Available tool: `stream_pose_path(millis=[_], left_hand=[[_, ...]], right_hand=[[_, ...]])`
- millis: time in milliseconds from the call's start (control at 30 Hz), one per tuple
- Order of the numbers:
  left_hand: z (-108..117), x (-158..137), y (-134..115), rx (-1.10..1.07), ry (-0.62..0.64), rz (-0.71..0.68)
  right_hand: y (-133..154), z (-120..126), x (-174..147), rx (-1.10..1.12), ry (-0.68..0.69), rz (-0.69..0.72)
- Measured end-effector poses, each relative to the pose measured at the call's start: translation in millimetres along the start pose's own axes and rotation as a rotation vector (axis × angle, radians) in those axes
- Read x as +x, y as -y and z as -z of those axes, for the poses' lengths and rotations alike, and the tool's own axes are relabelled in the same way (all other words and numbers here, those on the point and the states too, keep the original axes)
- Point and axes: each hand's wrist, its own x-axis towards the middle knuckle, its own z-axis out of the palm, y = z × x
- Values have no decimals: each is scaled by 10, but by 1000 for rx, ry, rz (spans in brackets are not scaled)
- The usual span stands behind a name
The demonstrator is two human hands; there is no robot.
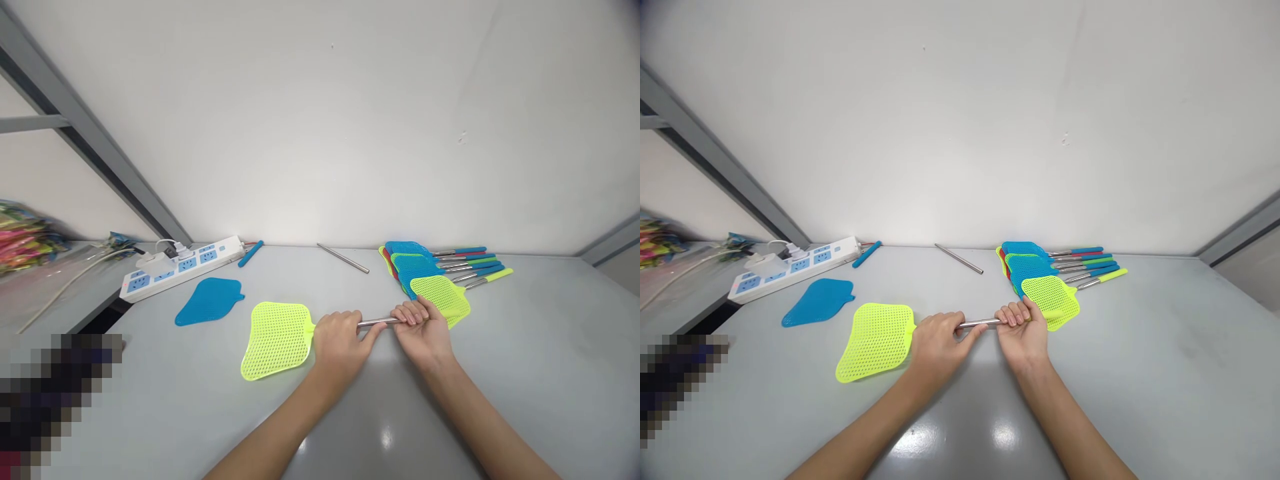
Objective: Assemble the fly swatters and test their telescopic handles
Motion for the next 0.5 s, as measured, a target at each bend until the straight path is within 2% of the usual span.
stream_pose_path(millis=[500], left_hand=[[-15,5,-10,-21,25,17]], right_hand=[[13,30,33,37,-58,-44]])
